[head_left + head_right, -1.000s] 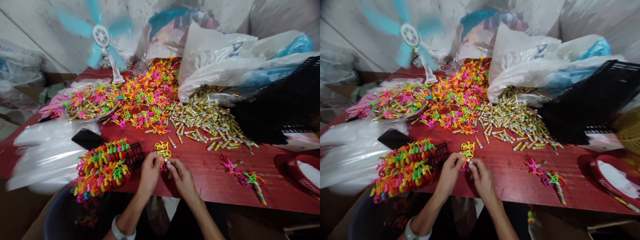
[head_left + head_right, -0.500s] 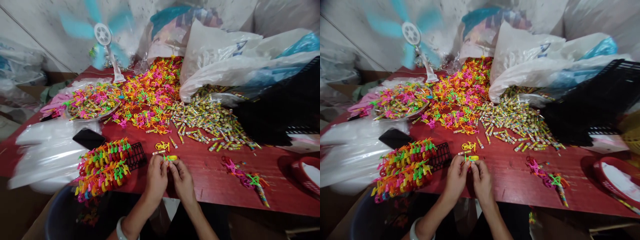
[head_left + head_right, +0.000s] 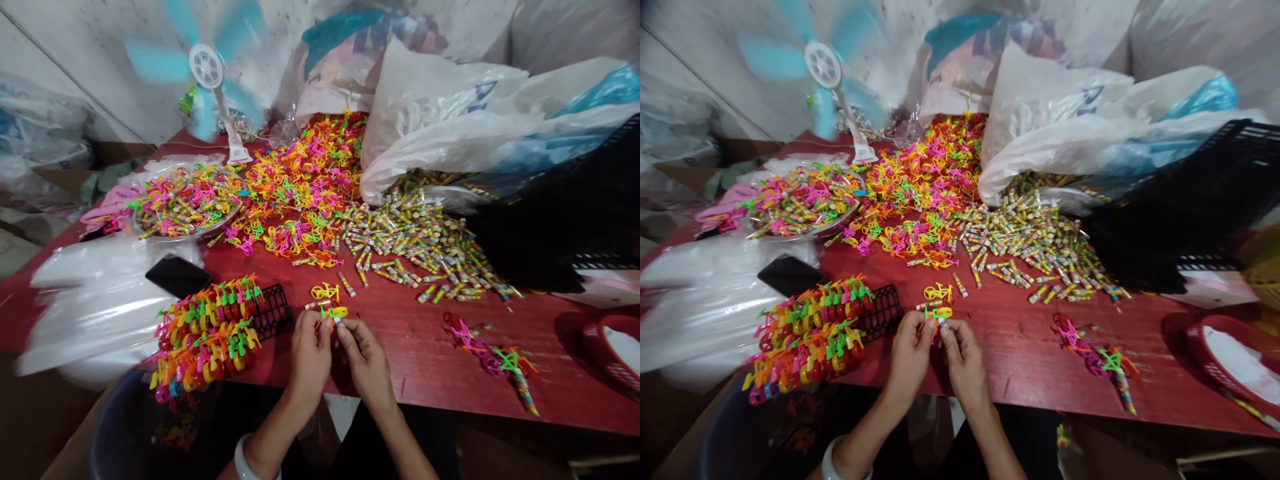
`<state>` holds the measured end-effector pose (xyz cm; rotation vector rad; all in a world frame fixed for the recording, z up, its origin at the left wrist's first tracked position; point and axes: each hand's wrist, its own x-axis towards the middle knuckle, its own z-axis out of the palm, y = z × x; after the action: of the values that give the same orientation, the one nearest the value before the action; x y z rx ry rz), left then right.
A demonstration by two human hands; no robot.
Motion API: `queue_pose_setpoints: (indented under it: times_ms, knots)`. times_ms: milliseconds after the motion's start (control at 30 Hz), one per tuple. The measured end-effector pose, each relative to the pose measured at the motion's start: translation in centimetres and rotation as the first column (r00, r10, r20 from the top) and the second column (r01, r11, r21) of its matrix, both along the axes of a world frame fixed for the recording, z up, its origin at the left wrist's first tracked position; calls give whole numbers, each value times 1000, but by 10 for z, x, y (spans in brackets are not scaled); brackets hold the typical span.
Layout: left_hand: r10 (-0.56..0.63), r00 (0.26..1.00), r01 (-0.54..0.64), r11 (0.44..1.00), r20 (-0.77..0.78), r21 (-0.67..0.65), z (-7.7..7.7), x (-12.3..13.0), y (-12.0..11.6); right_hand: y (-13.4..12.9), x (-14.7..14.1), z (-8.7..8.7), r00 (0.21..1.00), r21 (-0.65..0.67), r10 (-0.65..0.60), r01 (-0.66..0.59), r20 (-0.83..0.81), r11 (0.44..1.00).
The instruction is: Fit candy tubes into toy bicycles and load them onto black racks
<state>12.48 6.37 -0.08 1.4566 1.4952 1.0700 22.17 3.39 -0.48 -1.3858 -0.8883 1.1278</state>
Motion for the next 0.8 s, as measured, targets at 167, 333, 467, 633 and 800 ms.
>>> queue_pose_setpoints:
  times_ms: [167, 333, 467, 633, 800]
  knots:
    - [-14, 1000, 14, 1000, 11, -26, 0, 0, 1, -2, 1, -3, 999, -8, 8, -8, 33, 1000]
    - [-36, 999, 36, 999, -6, -8, -4, -3, 3, -2, 8, -6, 991, 37, 60, -65, 118, 997]
    - [-41, 999, 42, 999, 27, -21, -6, -5, 5, -2, 10, -8, 969, 23, 192, -198, 155, 980]
    - [-112, 992, 113, 994, 61, 1, 5, 3, 7, -15, -3, -15, 929, 51, 246, -270, 278, 962]
    - [-78, 994, 80, 996, 71, -38, 14, 0, 11, -18, 4, -8, 958, 9, 0, -3, 288, 1000]
